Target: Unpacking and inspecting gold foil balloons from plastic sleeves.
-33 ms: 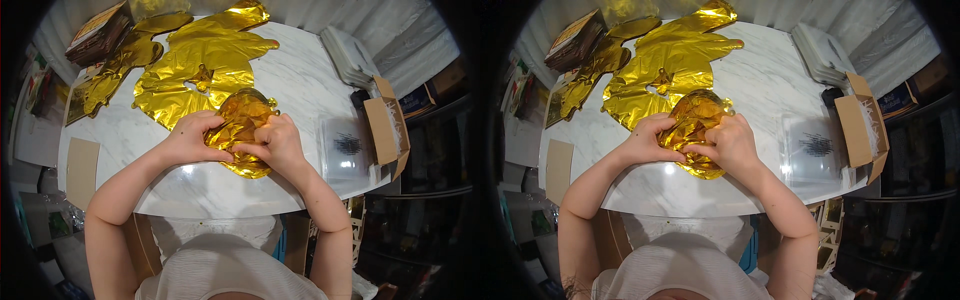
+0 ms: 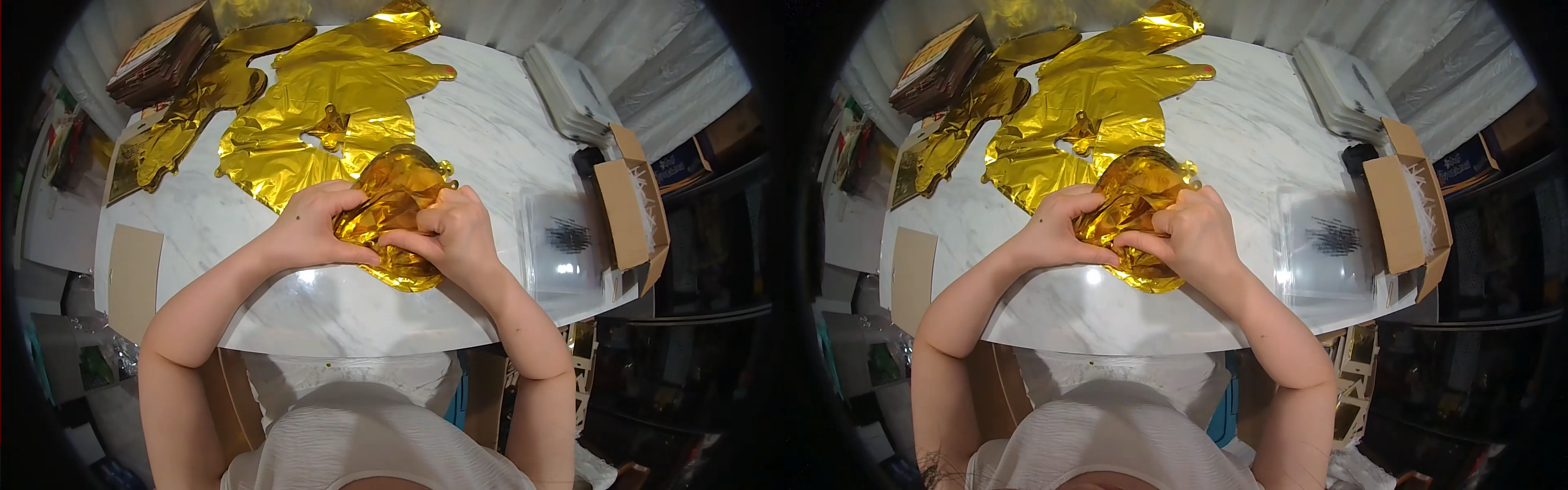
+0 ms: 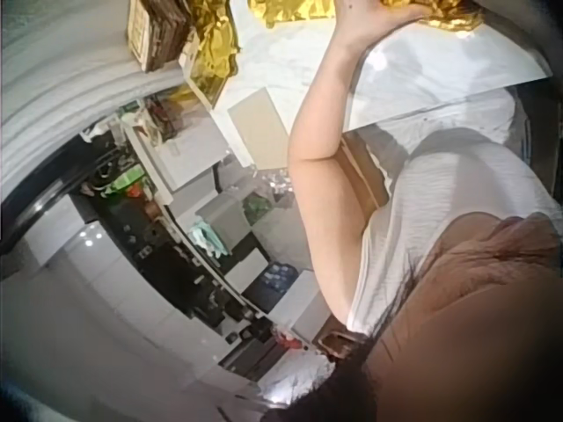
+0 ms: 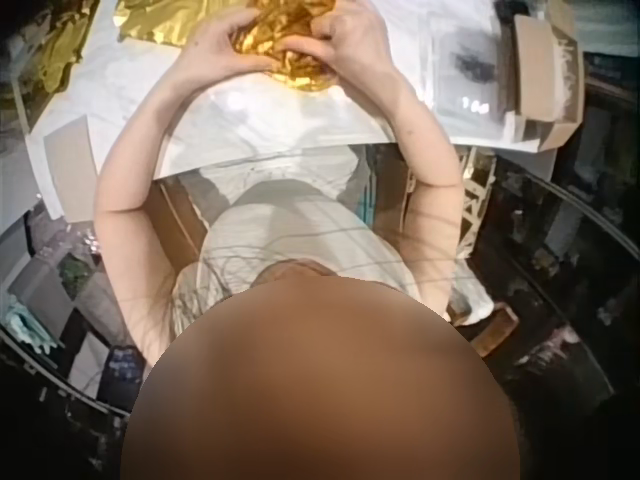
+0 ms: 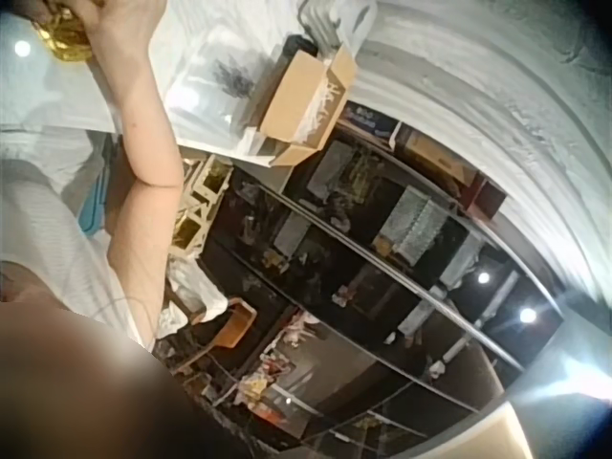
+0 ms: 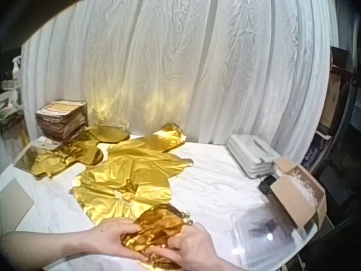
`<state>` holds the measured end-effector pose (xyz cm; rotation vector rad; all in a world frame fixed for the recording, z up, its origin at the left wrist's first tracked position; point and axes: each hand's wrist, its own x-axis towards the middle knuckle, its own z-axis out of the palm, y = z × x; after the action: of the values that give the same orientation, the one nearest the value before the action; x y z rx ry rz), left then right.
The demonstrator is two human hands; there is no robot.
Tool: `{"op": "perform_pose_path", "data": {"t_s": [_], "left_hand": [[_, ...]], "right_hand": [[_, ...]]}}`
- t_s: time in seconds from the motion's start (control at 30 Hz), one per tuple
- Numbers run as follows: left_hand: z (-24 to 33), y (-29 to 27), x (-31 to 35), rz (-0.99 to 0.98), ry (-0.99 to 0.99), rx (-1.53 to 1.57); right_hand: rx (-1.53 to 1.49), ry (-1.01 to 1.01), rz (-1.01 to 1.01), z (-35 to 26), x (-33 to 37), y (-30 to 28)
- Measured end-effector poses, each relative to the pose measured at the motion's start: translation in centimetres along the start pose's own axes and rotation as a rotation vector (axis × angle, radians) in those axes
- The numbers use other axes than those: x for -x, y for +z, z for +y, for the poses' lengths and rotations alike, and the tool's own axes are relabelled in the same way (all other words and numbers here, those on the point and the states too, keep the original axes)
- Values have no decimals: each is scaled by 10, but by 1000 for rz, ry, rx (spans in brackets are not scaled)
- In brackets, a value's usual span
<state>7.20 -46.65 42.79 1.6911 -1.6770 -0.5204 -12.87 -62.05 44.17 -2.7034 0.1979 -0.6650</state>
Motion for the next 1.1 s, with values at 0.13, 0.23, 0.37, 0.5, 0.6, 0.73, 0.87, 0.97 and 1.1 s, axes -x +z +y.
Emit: {"op": "perform_pose_path", "data": {"t_s": [0.13,0.23,0.37,0.5,0.6,0.73,0.87,0.97,1.1], "left_hand": [[-2,3,1,58,48,-27],[0,0,0,47,68,-11],[2,-3,0,-15,-2,46],[-6,3,2,50,34,52],[2,2,0,46,13,26],[8,-1,0,51,56,-12],[4,2,0,70,73,5],[-5,2,0,29,11,-51],[-6,7,3,97,-11,102]], "right_hand": [[-2,20,86,-5,-2,-2],[76,6,217,-6,-7,-5],[62,-52,215,-4,-7,-3],[53,-111,230,-6,-8,-1],[54,-170,238,-9,-9,-4],[107,-195,336,-6,-12,-6],[117,-81,411,-7,-14,-10],[-192,-22,193,-8,-2,-32],[-365,8,-341,-14,5,-54]]}}
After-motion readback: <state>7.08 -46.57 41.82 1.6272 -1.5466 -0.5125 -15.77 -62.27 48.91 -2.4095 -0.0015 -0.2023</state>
